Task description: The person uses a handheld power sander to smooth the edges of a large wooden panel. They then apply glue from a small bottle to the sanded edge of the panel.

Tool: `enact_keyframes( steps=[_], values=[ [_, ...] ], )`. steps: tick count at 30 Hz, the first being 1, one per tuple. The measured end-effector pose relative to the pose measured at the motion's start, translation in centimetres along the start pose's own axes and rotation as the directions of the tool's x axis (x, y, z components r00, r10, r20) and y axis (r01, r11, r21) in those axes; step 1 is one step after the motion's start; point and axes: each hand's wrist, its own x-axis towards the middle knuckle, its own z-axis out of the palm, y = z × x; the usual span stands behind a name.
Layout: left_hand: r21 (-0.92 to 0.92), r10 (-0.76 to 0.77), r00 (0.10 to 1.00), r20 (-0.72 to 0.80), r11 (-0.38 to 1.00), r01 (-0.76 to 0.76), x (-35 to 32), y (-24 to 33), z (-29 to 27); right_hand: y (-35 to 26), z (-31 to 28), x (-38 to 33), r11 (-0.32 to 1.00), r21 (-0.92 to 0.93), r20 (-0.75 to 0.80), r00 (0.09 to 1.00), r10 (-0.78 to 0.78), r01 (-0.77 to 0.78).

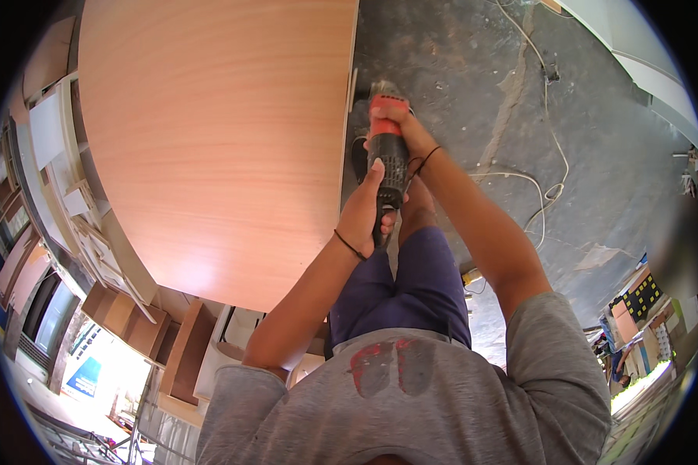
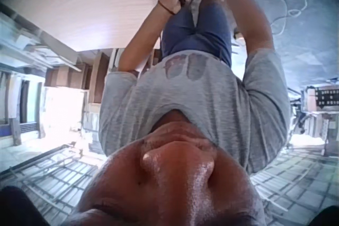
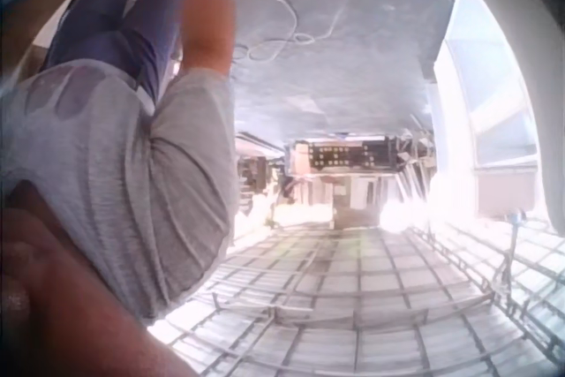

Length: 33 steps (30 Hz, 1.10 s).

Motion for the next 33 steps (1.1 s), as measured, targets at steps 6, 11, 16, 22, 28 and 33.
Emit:
enact_keyframes(
  steps=[6, 11, 16, 22, 28, 33],
  values=[
    [0.72, 0.566, 0.767, -0.301, 0.662, -0.206, 1.9, -4.5, -7.7, -0.4, -5.1, -1.7, 0.989, 0.106, -0.026, 0.995, -0.097, 0.099],
    [0.987, 0.89, 0.455, -0.01, -0.065, 0.149, 5.6, -1.6, -12.9, 1.3, -7.2, -3.9, 0.984, 0.16, -0.086, 0.994, -0.066, 0.08],
    [0.875, 0.799, 0.587, 0.129, -0.371, 0.312, 9.4, 1.9, -12.1, 3.2, -8.7, -5.1, 0.98, 0.198, -0.106, 0.993, 0.048, -0.026],
    [0.917, 0.816, 0.57, 0.097, -0.296, 0.268, 9.9, 2.2, -11.9, 5.0, -9.1, -6.2, 0.985, 0.17, -0.132, 0.991, 0.023, 0.0],
    [0.993, 0.94, 0.338, -0.033, 0.069, -0.093, 5.8, -3.1, -13.8, 7.7, -7.4, -6.2, 0.985, 0.134, -0.096, 0.988, 0.119, -0.106],
    [0.809, 0.359, 0.869, -0.342, 0.582, 0.078, -0.7, -13.2, -11.7, 11.3, -5.6, -4.7, 0.996, 0.049, -0.123, 0.989, 0.085, -0.079]
  ],
)
